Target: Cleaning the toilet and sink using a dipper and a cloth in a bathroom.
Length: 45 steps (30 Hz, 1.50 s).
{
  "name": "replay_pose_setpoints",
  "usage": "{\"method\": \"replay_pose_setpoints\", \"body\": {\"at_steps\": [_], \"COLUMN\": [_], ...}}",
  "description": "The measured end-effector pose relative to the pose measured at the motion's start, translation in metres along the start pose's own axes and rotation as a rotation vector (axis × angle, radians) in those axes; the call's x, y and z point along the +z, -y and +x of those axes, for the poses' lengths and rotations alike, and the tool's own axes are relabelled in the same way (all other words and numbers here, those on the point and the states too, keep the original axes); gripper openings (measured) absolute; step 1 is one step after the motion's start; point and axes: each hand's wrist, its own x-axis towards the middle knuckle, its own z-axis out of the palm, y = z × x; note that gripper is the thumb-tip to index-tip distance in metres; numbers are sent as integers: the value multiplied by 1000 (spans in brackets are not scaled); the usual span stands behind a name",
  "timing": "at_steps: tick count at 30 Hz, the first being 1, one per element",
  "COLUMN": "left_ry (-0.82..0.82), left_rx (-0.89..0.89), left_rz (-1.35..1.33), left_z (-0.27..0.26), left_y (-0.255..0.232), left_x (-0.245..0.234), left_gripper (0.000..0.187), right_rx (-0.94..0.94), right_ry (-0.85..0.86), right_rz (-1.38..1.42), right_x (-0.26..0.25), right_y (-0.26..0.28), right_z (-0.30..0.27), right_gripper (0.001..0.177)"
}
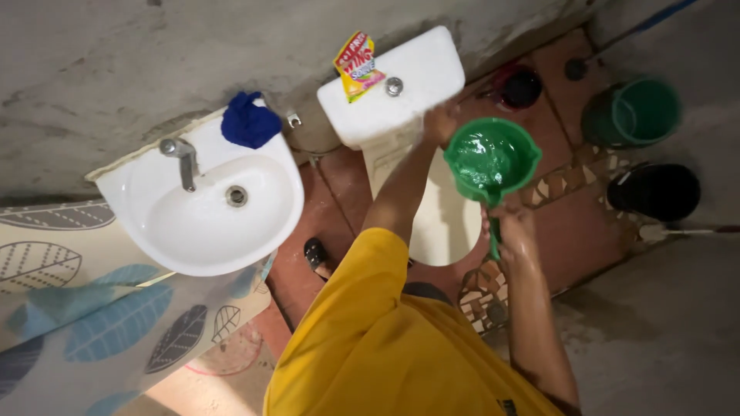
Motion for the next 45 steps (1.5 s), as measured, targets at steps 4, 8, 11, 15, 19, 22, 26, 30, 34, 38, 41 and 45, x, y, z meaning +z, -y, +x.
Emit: {"method": "replay_pose_setpoints", "body": {"at_steps": [4, 8, 11, 15, 19, 22, 26, 30, 34, 38, 41, 45], "left_ry": [406, 616, 678, 804, 426, 270, 160, 170, 265, 337, 321, 532], "left_rx": [-309, -270, -244, -41, -912, -1020, -883, -697, -855, -723, -423, -584], "left_rz": [127, 265, 332, 508, -178, -153, -177, -218, -261, -92, 108, -202], "left_z": [-89, -178, -231, -260, -229, -197, -170, -165, -176, -224, -261, -305], "left_y": [-40, -2, 6, 19, 21, 16, 27, 40, -7, 38, 45, 41], "left_x": [-31, 18, 35, 53, 71, 65, 57, 51, -19, -1, -4, -22], "left_gripper": [46, 49, 49, 38, 65, 65, 50, 49, 57, 62, 51, 31], "right_rx": [-42, -131, -123, -292, -314, -470, -165, -5, -63, -140, -178, -294], "right_ry": [-52, -123, -110, -104, -101, -133, -152, -147, -129, -139, -150, -183], "right_rz": [-307, -690, -791, -1007, -1057, -1040, -741, -162, -295, -495, -589, -766], "right_x": [-56, -63, -94, -100, -91, -85, -81, -87, -84, -92, -91, -86], "right_y": [-38, -27, -53, -63, -64, -66, -58, -66, -70, -100, -117, -140], "right_z": [-6, -45, -45, -62, -63, -55, -46, -30, -46, -64, -86, -117], "right_gripper": [24, 32, 31, 27, 24, 31, 21, 13, 11, 15, 18, 21]}}
